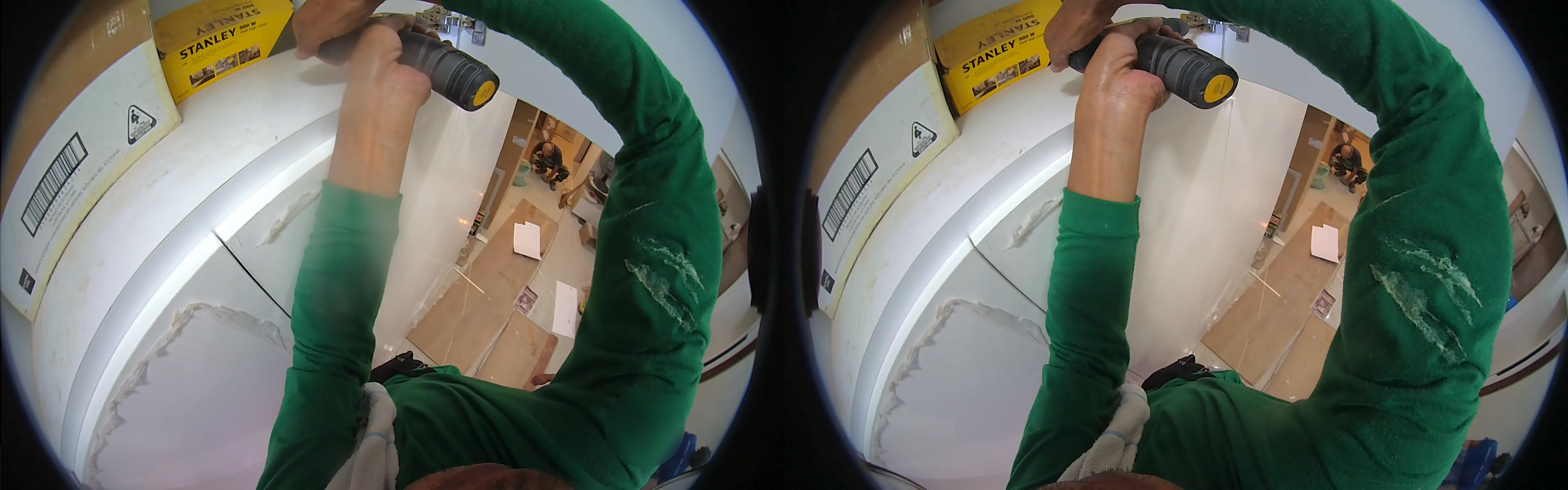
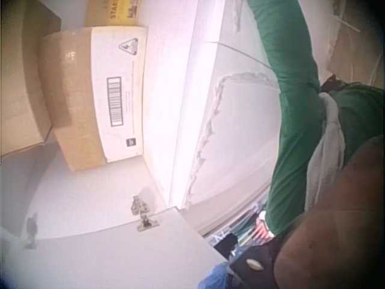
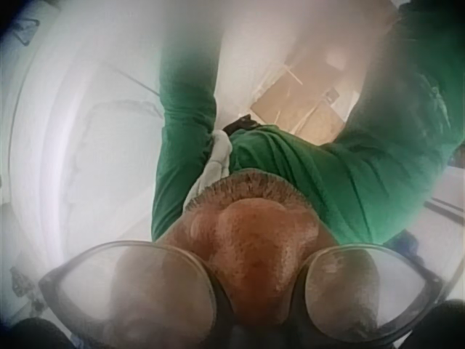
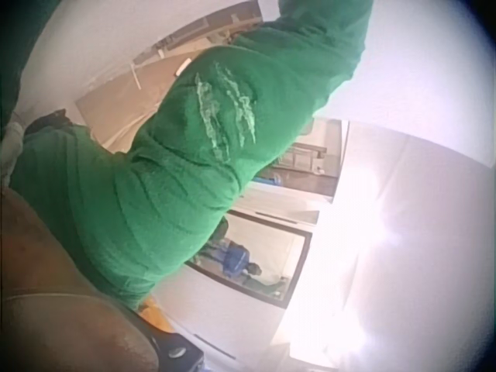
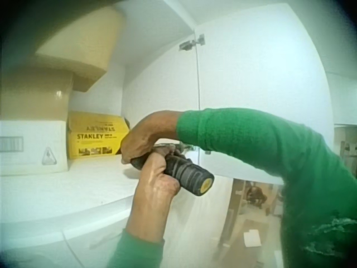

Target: The person uses a cordless drill to fasten screws into a cabinet hinge on a white cabinet door. They repeatedly open and close the door to check alignment while tightening the hinge screws.

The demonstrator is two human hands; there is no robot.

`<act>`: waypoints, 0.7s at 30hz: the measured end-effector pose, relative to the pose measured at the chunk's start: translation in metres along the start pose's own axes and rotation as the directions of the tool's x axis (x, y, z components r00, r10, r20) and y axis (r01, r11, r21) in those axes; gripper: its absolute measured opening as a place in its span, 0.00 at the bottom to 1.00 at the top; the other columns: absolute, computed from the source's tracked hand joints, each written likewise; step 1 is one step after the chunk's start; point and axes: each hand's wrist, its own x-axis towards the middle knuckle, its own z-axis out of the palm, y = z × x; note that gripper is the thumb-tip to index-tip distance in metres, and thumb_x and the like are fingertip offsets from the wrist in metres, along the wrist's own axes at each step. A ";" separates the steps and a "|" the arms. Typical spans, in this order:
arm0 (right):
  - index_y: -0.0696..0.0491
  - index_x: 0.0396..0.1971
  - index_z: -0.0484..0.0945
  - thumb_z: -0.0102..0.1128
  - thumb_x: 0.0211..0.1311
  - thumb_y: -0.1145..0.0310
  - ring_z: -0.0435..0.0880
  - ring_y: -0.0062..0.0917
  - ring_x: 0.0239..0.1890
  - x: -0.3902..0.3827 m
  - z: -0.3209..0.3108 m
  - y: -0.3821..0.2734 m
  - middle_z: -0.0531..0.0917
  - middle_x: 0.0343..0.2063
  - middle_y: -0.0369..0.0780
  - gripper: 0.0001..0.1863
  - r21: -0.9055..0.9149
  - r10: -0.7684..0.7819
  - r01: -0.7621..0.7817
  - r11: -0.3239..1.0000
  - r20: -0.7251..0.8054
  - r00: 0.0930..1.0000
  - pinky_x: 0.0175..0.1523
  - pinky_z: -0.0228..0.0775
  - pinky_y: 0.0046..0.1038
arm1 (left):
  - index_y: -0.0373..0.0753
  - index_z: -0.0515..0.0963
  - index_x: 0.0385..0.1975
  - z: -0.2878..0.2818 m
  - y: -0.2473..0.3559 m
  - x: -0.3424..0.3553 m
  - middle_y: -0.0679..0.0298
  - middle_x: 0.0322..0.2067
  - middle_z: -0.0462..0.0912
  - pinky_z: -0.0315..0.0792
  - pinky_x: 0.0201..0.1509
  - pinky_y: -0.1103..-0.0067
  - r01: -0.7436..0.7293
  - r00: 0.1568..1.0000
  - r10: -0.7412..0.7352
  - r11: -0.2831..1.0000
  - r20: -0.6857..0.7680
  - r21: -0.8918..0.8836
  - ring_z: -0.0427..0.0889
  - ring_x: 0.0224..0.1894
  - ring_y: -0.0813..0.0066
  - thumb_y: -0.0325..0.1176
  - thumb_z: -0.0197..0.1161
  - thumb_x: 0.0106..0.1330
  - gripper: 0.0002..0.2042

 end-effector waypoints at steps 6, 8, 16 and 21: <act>0.67 0.56 0.83 0.53 0.73 0.66 0.83 0.32 0.37 0.004 -0.002 0.007 0.86 0.39 0.45 0.22 0.033 0.006 -0.006 0.999 -0.009 1.000 0.43 0.74 0.39 | 0.27 0.74 0.47 0.005 0.000 0.009 0.50 0.40 0.84 0.88 0.48 0.55 -0.022 0.999 0.022 0.999 0.022 -0.031 0.88 0.38 0.54 0.13 0.68 0.63 0.15; 0.67 0.56 0.83 0.53 0.73 0.66 0.82 0.32 0.37 0.006 -0.004 0.008 0.86 0.39 0.45 0.22 0.035 -0.007 0.007 0.999 -0.004 1.000 0.43 0.74 0.39 | 0.27 0.75 0.47 0.002 0.001 0.007 0.51 0.40 0.83 0.88 0.48 0.57 -0.023 1.000 0.021 0.994 -0.017 -0.111 0.88 0.39 0.55 0.13 0.69 0.63 0.15; 0.66 0.56 0.82 0.53 0.73 0.66 0.82 0.31 0.37 0.008 -0.005 0.012 0.86 0.39 0.44 0.22 0.061 -0.001 0.001 0.998 -0.001 1.000 0.43 0.73 0.38 | 0.25 0.74 0.47 -0.005 0.009 0.002 0.46 0.36 0.85 0.91 0.50 0.57 0.038 0.999 -0.037 0.997 0.017 -0.070 0.90 0.35 0.54 0.17 0.64 0.66 0.12; 0.66 0.57 0.82 0.53 0.73 0.66 0.82 0.30 0.36 0.007 -0.003 0.011 0.86 0.39 0.44 0.22 0.067 0.004 -0.005 0.998 0.003 1.000 0.43 0.72 0.37 | 0.25 0.75 0.47 -0.006 0.006 0.005 0.47 0.36 0.85 0.91 0.50 0.57 -0.008 0.998 0.011 0.998 0.058 -0.059 0.90 0.35 0.54 0.18 0.63 0.67 0.10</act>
